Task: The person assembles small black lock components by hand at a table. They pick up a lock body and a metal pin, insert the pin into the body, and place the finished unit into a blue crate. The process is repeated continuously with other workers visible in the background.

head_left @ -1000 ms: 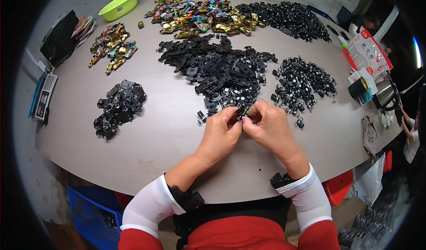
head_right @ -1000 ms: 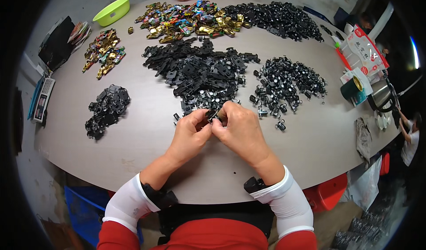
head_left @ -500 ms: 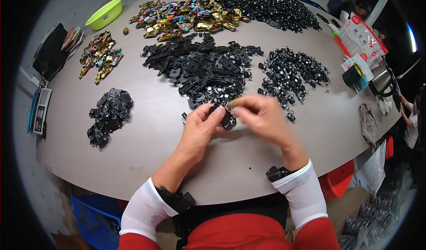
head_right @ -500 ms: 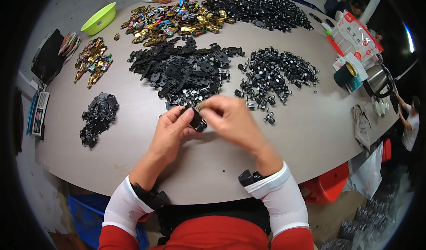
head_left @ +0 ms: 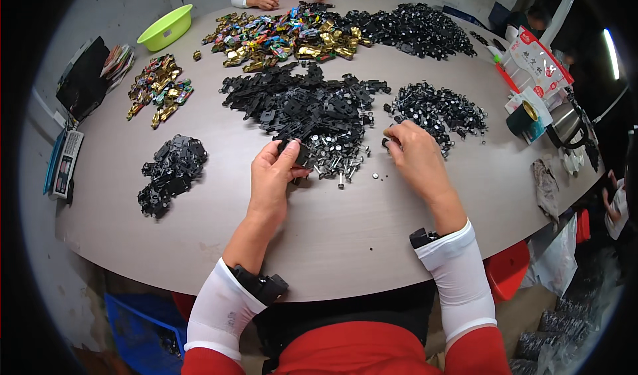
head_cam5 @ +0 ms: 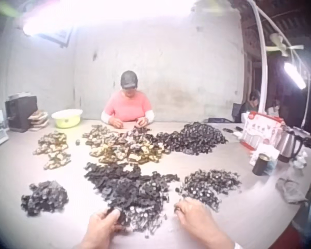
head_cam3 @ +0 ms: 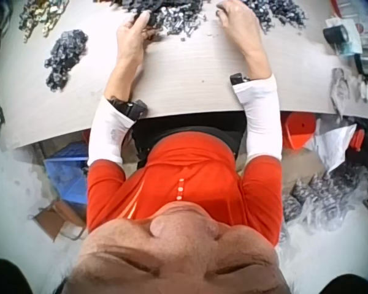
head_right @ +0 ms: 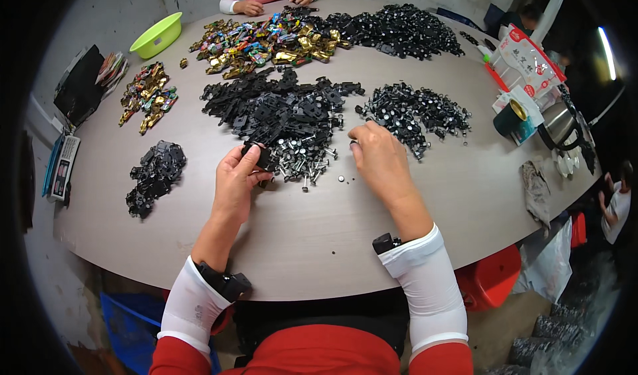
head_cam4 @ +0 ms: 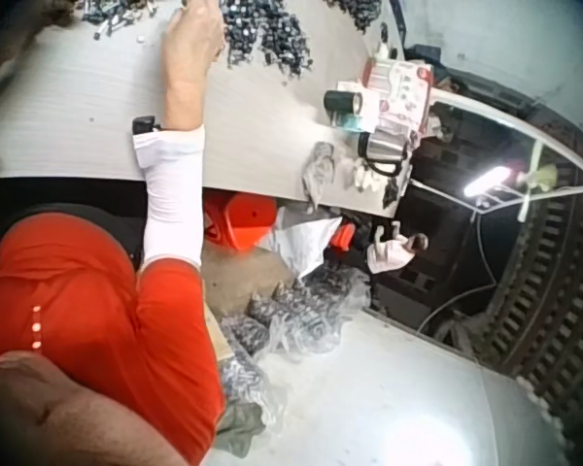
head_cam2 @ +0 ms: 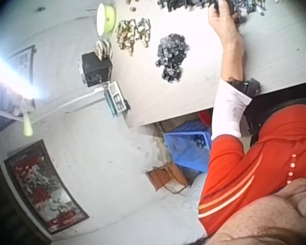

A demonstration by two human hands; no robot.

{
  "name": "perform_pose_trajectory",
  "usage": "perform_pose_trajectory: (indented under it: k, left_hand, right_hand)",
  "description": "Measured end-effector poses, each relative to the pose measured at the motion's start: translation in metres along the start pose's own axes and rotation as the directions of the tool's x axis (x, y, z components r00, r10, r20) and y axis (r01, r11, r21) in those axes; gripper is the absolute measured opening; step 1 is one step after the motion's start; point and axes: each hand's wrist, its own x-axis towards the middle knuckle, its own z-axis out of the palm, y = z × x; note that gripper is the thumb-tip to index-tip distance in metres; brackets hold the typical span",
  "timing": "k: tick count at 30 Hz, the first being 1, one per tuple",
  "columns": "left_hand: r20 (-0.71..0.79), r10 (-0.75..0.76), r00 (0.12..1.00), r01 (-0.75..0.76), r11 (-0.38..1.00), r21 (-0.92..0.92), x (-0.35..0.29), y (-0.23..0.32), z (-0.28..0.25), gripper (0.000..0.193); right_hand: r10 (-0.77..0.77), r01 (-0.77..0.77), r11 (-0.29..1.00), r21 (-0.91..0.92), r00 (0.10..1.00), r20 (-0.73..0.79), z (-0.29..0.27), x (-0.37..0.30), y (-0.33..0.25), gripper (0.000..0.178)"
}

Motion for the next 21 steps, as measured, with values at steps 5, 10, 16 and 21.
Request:
perform_pose_trajectory:
  k: [5,10,16,21]
  left_hand:
    - [0.010,0.021,1.000,-0.021,0.998,-0.063,0.001,0.003,-0.002,0.023]
    - [-0.013,-0.029,0.999,0.028,0.996,-0.085,-0.001,0.010,-0.013,0.020]
    - [-0.095,0.067,0.993,-0.068,0.998,0.002,-0.006,0.042,-0.065,0.024]
    - [-0.228,0.717,0.659,-0.158,0.428,0.890,-0.003,0.066,-0.141,0.041]
  right_hand:
    - [0.016,-0.010,0.994,-0.106,0.999,0.049,0.022,0.004,0.018,0.015]
    - [0.046,-0.047,0.998,-0.029,0.998,-0.037,0.026,0.002,0.021,0.013]
    - [0.231,-0.239,0.884,0.401,0.970,0.071,0.006,-0.003,0.010,0.013]
    - [0.241,-0.352,0.729,0.586,0.934,0.263,-0.005,-0.003,-0.004,0.011]
